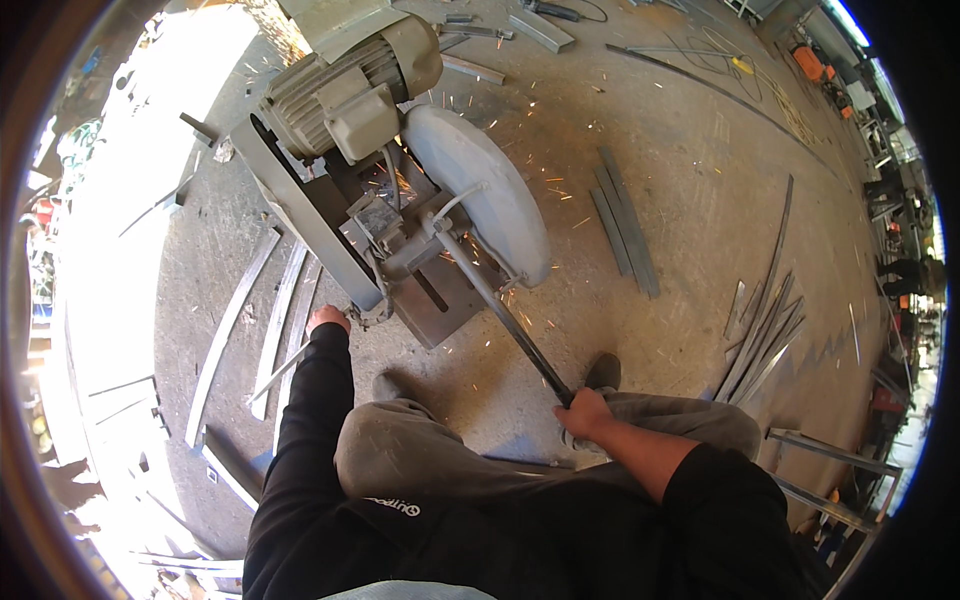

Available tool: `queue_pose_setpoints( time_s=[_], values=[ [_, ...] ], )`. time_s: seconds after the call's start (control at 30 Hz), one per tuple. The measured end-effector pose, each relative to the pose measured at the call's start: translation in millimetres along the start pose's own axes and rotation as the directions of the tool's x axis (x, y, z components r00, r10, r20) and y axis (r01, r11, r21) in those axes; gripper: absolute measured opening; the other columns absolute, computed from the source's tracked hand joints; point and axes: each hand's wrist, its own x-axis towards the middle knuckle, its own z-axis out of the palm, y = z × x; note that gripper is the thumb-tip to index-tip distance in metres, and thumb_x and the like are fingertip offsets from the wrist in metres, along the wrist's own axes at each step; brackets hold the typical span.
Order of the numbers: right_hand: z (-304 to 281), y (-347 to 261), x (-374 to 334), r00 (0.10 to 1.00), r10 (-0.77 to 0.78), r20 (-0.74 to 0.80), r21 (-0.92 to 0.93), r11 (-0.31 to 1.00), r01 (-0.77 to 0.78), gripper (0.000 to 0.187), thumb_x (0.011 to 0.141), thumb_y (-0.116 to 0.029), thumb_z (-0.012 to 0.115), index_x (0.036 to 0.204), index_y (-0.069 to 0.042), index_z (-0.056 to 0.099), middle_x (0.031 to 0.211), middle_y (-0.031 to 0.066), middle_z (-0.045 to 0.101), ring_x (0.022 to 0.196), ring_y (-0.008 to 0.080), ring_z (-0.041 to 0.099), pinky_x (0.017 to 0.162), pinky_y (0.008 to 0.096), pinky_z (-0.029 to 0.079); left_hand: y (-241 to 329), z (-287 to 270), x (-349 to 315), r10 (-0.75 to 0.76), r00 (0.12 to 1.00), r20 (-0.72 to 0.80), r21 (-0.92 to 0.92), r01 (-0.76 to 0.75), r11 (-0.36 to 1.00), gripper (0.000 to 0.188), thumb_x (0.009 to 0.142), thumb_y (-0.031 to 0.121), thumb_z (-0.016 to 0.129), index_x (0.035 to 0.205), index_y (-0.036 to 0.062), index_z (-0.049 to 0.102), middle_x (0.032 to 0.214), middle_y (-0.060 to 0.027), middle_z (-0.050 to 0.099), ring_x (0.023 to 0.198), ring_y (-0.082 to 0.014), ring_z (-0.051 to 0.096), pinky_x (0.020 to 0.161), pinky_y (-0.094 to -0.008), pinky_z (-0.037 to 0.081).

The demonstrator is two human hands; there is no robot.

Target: The person measures and marks metal rods with a tape measure and marker, then uses a chop saw to cut the rods to length. Cut pieces are placed on the floor. The person repeats the measure-mark-cut cycle for additional rods.

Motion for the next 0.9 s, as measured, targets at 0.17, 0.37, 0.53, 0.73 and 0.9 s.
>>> queue_pose_setpoints(
  time_s=[0.17, 0.37, 0.53, 0.73, 0.9],
  values=[
    [0.9, -0.2, 0.4, 1.0, -0.007, -0.01, 0.006, 1.0, 0.007, 0.058, 0.084, -0.047, 0.076, 0.092, 0.011, 0.073, 0.098, 0.0342, 0.07, 0.102, 0.0455, 0.07, 0.089, 0.049, 0.057, -0.3, 0.2, 0.4, 0.007, 1.0, 0.001, -0.002, -0.007, 1.0, 0.028, 0.091, 0.024, 0.064, 0.107, 0.0066, 0.078, 0.116, -0.0182, 0.076, 0.111, -0.0341, 0.073, 0.095, -0.0438, 0.059],
    [1.4, 0.6, 2.8, 0.999, -0.037, 0.005, -0.016, 0.999, 0.037, 0.059, 0.085, -0.047, 0.075, 0.091, 0.012, 0.072, 0.096, 0.0344, 0.07, 0.1, 0.0456, 0.07, 0.089, 0.0493, 0.057, -1.7, 3.6, 6.1, -0.006, 1.0, 0.019, 0.015, 0.006, 1.0, 0.028, 0.091, 0.024, 0.064, 0.109, 0.0074, 0.078, 0.117, -0.0182, 0.075, 0.113, -0.034, 0.072, 0.096, -0.0445, 0.058],
    [2.7, -5.4, 5.2, 1.0, 0.031, 0.003, -0.034, 0.999, -0.031, 0.057, 0.085, -0.046, 0.076, 0.09, 0.01, 0.073, 0.096, 0.0338, 0.07, 0.1, 0.0455, 0.07, 0.088, 0.0494, 0.057, -1.9, 3.5, 11.3, -0.02, 0.999, 0.027, 0.007, 0.02, 1.0, 0.031, 0.09, 0.024, 0.065, 0.112, 0.0075, 0.077, 0.121, -0.0177, 0.074, 0.116, -0.0338, 0.071, 0.098, -0.0439, 0.057],
    [3.3, -10.0, 7.6, 1.0, 0.017, -0.007, 0.007, 1.0, -0.017, 0.063, 0.083, -0.049, 0.079, 0.085, 0.014, 0.07, 0.089, 0.0359, 0.069, 0.094, 0.046, 0.071, 0.084, 0.0504, 0.056, -3.1, 1.8, 11.6, -0.005, 0.999, 0.048, 0.008, 0.005, 1.0, 0.032, 0.089, 0.026, 0.067, 0.113, 0.0082, 0.077, 0.121, -0.017, 0.075, 0.116, -0.0329, 0.071, 0.098, -0.0431, 0.057],
    [-6.2, -9.0, -3.5, 0.999, 0.028, -0.032, -0.046, 0.999, -0.029, 0.056, 0.083, -0.047, 0.078, 0.089, 0.008, 0.073, 0.095, 0.0322, 0.071, 0.099, 0.045, 0.071, 0.087, 0.0504, 0.056, -8.4, 4.4, 5.8, 0.056, 0.997, 0.054, 0.014, -0.056, 0.998, 0.031, 0.089, 0.026, 0.067, 0.113, 0.0087, 0.077, 0.117, -0.0172, 0.075, 0.114, -0.034, 0.072, 0.097, -0.0435, 0.057]
  ],
)
